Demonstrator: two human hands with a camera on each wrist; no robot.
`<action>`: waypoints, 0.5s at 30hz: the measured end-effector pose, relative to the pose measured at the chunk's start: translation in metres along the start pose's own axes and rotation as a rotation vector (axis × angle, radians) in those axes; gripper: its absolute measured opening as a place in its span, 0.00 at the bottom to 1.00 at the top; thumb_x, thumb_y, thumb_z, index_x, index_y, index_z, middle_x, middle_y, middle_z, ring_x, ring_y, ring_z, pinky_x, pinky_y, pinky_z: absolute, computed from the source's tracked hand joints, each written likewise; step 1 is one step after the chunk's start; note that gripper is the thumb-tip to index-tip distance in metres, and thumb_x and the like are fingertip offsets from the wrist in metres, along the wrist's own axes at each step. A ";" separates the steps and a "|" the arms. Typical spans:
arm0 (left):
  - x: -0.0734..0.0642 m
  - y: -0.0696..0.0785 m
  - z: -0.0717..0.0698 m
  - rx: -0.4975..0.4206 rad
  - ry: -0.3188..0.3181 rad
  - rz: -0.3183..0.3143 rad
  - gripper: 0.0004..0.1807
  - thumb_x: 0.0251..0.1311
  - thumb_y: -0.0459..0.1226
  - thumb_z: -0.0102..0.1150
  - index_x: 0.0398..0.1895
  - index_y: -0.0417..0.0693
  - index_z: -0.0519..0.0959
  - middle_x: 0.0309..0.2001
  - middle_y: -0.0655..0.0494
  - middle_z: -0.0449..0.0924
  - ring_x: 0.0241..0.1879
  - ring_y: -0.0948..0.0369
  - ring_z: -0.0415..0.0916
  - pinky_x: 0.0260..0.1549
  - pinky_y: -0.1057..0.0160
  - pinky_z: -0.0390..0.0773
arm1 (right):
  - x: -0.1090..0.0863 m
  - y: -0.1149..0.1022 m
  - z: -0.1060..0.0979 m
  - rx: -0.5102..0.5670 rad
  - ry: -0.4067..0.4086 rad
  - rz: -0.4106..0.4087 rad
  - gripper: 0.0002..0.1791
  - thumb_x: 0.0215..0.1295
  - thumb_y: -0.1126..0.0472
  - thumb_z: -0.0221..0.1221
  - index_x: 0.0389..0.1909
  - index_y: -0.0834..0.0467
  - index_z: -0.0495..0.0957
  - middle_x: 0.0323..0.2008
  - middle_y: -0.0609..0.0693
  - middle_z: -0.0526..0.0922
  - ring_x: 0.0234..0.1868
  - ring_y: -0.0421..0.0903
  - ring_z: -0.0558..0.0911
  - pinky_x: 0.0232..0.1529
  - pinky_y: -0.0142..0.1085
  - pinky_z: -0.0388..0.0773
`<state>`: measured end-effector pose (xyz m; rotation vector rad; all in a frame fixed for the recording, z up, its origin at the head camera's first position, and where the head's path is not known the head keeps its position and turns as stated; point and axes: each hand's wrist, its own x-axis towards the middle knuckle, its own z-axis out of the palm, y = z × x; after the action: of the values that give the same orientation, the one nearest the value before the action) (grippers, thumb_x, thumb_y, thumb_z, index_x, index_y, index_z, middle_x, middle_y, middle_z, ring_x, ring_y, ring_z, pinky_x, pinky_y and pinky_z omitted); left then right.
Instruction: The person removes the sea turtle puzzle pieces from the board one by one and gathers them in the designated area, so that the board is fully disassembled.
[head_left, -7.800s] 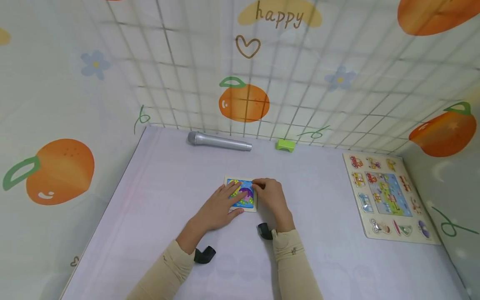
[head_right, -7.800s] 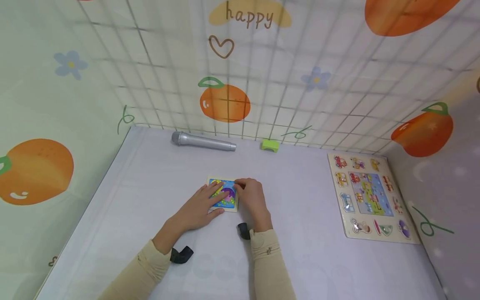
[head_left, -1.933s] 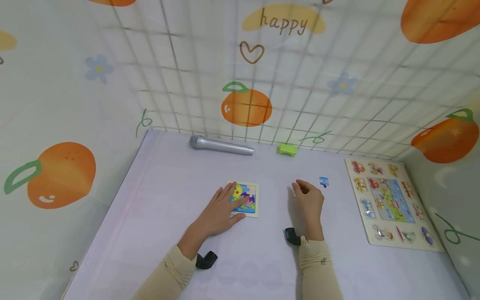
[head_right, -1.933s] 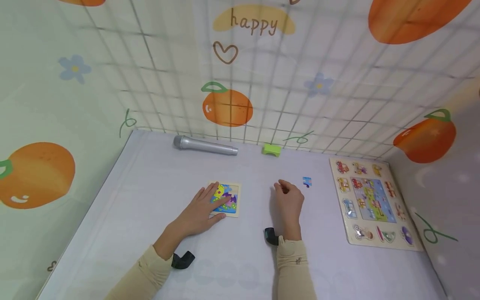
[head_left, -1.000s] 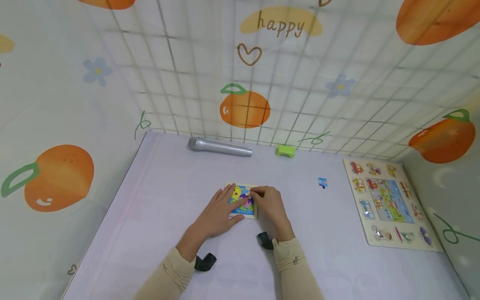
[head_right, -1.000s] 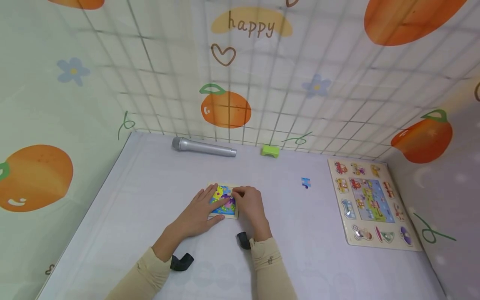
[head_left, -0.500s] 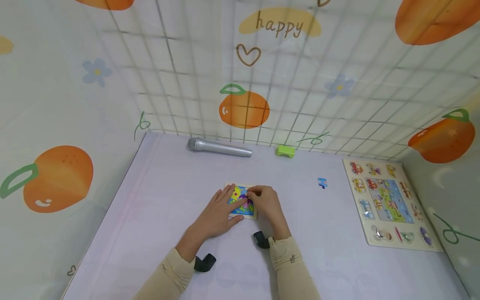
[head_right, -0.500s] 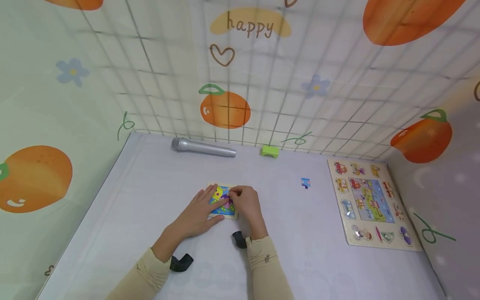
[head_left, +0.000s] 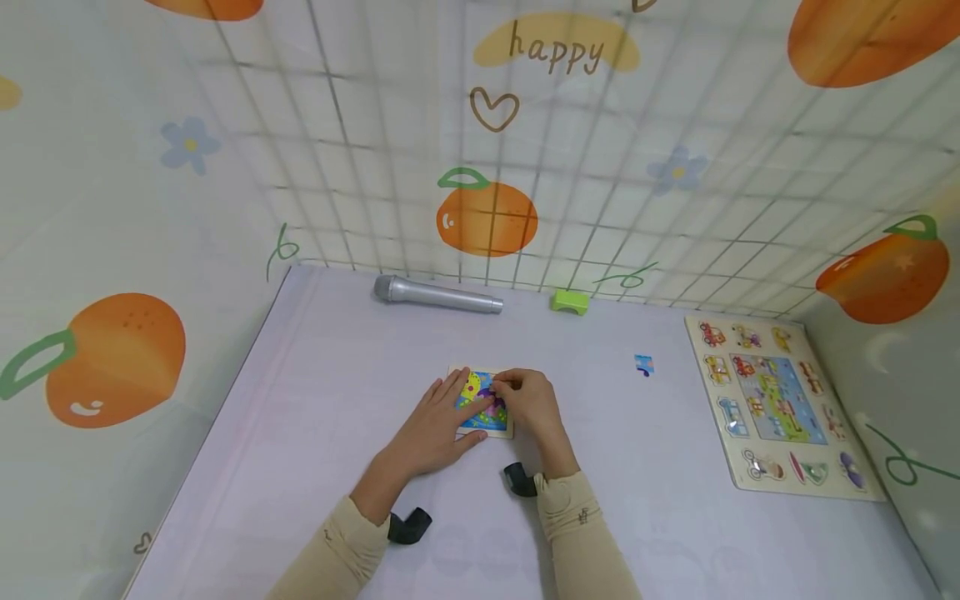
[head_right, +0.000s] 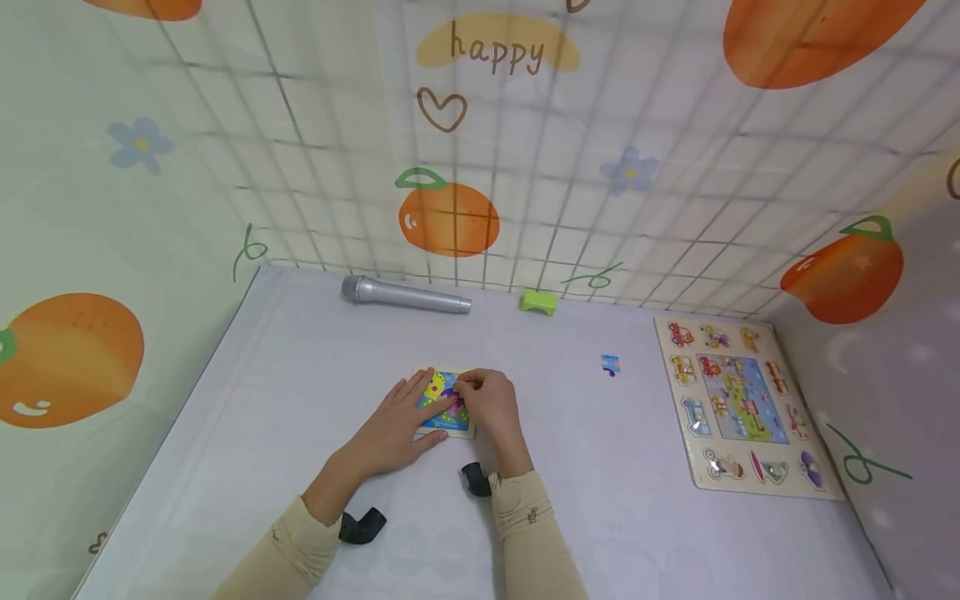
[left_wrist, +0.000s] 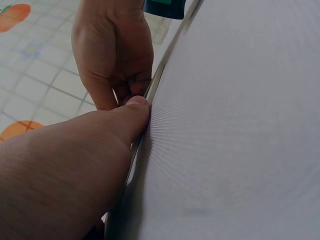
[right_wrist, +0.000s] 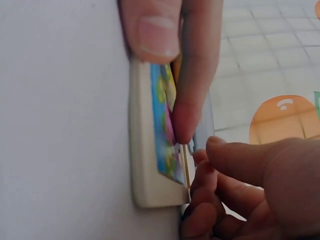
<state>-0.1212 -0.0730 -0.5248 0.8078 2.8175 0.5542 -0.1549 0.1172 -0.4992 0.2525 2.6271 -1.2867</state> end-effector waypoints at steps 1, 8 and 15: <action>0.000 0.000 0.000 -0.001 0.001 -0.001 0.34 0.72 0.62 0.50 0.77 0.67 0.64 0.84 0.46 0.42 0.83 0.49 0.39 0.82 0.44 0.44 | 0.000 0.000 0.001 0.004 0.004 0.001 0.12 0.71 0.54 0.63 0.45 0.57 0.88 0.38 0.51 0.86 0.39 0.46 0.79 0.38 0.34 0.74; 0.000 -0.001 0.002 0.015 0.001 -0.002 0.33 0.72 0.61 0.49 0.77 0.67 0.64 0.84 0.46 0.42 0.84 0.49 0.39 0.82 0.45 0.45 | 0.003 0.003 0.005 0.018 0.045 0.016 0.11 0.70 0.52 0.64 0.43 0.54 0.88 0.38 0.50 0.87 0.41 0.47 0.80 0.43 0.38 0.78; -0.001 -0.004 0.005 0.007 -0.001 0.003 0.35 0.73 0.60 0.50 0.79 0.64 0.61 0.84 0.47 0.40 0.84 0.50 0.38 0.82 0.46 0.45 | 0.001 0.003 0.007 -0.005 0.066 -0.009 0.11 0.71 0.52 0.63 0.42 0.54 0.88 0.38 0.50 0.88 0.41 0.47 0.82 0.46 0.42 0.80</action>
<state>-0.1212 -0.0752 -0.5307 0.8129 2.8195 0.5454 -0.1547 0.1138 -0.5061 0.2874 2.6890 -1.2954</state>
